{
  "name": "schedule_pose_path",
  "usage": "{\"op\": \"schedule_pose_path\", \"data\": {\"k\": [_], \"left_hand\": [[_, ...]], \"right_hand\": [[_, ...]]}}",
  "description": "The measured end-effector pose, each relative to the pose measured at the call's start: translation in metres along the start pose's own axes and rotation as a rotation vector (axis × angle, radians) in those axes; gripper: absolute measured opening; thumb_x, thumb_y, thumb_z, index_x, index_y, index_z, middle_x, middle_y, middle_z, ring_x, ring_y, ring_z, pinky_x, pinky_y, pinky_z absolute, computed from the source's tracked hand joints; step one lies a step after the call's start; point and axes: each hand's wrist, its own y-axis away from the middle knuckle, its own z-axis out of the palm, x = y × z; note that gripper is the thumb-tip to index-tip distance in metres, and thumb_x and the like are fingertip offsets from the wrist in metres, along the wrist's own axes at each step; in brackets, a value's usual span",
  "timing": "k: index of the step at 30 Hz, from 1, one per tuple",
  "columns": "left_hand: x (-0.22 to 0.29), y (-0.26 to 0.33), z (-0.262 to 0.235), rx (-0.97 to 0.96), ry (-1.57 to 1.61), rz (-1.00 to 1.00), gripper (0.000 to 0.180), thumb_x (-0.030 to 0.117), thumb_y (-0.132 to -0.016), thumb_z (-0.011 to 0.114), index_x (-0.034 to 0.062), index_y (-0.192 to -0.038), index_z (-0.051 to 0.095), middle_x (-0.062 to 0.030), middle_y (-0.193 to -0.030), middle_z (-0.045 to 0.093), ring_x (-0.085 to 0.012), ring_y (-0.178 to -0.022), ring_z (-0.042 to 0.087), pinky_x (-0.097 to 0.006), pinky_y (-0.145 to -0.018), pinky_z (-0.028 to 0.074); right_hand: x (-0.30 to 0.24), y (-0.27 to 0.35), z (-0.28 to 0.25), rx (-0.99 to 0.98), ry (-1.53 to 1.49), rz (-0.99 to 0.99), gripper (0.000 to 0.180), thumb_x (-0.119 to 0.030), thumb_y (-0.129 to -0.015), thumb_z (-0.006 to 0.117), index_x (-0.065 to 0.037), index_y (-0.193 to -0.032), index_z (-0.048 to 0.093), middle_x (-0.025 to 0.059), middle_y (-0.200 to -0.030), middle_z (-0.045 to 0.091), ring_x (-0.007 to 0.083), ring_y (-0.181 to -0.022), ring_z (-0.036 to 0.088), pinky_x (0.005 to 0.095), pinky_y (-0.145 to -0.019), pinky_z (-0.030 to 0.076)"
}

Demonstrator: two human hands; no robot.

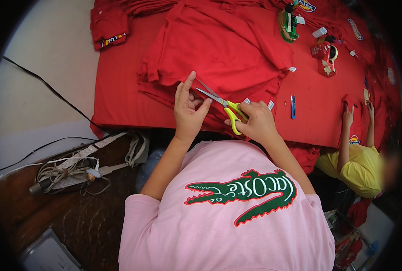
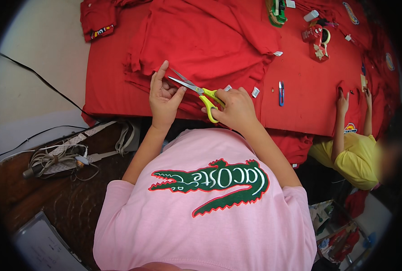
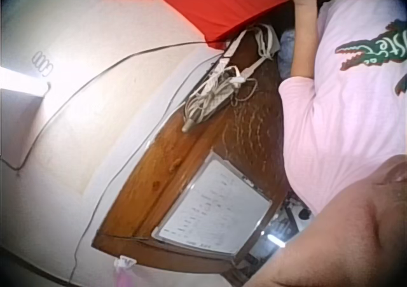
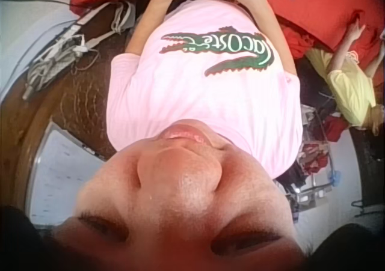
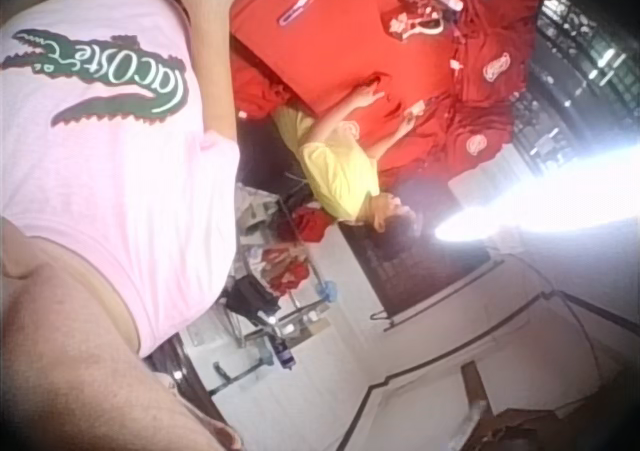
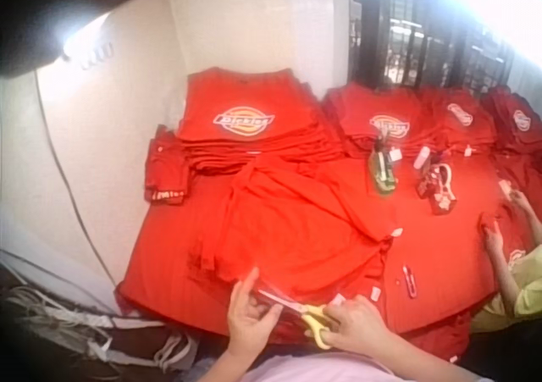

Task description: The person uses yellow-handled scissors to cut tags off a stack of red Dickies shirts on a table. The person repeatedly picks up shirts, cuts the tags, and places them back on the pile. Another person in a yellow shirt is visible in the background folding shirts.

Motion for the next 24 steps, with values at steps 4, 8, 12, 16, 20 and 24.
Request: {"op": "schedule_pose_path", "data": {"k": [4,8,12,16,20,24], "left_hand": [[-0.001,0.0,-0.001,-0.005,0.045,0.01,0.087,-0.018,-0.084,0.074,0.0076,-0.161,0.042,-0.0066,-0.14,0.042,-0.0053,-0.091,0.056,-0.02,-0.082,0.058],[-0.003,0.0,-0.005,-0.001,0.037,-0.002,0.088,-0.018,-0.084,0.074,0.0078,-0.161,0.042,-0.0069,-0.14,0.041,-0.0064,-0.093,0.059,-0.02,-0.083,0.058],[-0.001,-0.001,-0.005,0.011,0.031,-0.011,0.085,-0.017,-0.085,0.075,0.007,-0.16,0.043,-0.0067,-0.14,0.042,-0.0055,-0.095,0.059,-0.02,-0.082,0.058],[-0.004,-0.003,-0.008,0.015,0.02,0.011,0.077,-0.015,-0.089,0.072,0.0031,-0.159,0.044,-0.0049,-0.145,0.043,-0.0083,-0.11,0.06,-0.023,-0.093,0.057],[-0.014,-0.004,-0.022,0.025,-0.004,-0.057,0.072,-0.015,-0.092,0.07,0.0024,-0.158,0.045,-0.0038,-0.147,0.042,-0.008,-0.113,0.059,-0.023,-0.095,0.056],[-0.001,-0.005,-0.015,0.044,0.011,-0.035,0.081,-0.018,-0.089,0.07,0.0046,-0.161,0.042,-0.0037,-0.15,0.04,-0.0063,-0.105,0.058,-0.021,-0.087,0.054]], "right_hand": [[-0.001,-0.005,0.002,0.005,0.021,-0.016,0.049,-0.05,-0.074,0.089,-0.006,-0.087,0.071,0.0095,-0.065,0.06,0.0288,-0.064,0.058,0.0417,-0.069,0.039],[-0.002,-0.008,0.004,0.04,0.027,-0.041,0.048,-0.048,-0.075,0.089,-0.006,-0.087,0.071,0.0099,-0.065,0.06,0.0289,-0.064,0.058,0.0416,-0.069,0.039],[0.006,-0.005,0.012,0.033,0.035,-0.039,0.036,-0.04,-0.077,0.087,-0.007,-0.083,0.071,0.0087,-0.062,0.06,0.028,-0.06,0.057,0.0411,-0.067,0.04],[0.006,-0.004,0.013,-0.028,0.001,0.016,0.029,-0.034,-0.078,0.084,-0.008,-0.082,0.071,0.0085,-0.059,0.061,0.0286,-0.056,0.056,0.041,-0.067,0.041],[0.009,-0.005,0.018,-0.014,-0.047,-0.015,0.044,-0.043,-0.076,0.091,-0.005,-0.081,0.07,0.0091,-0.061,0.06,0.0293,-0.053,0.052,0.0407,-0.065,0.039],[-0.003,-0.015,0.015,0.015,-0.026,-0.048,0.047,-0.047,-0.075,0.091,-0.006,-0.08,0.069,0.0087,-0.06,0.06,0.0292,-0.054,0.053,0.0408,-0.065,0.039]]}}
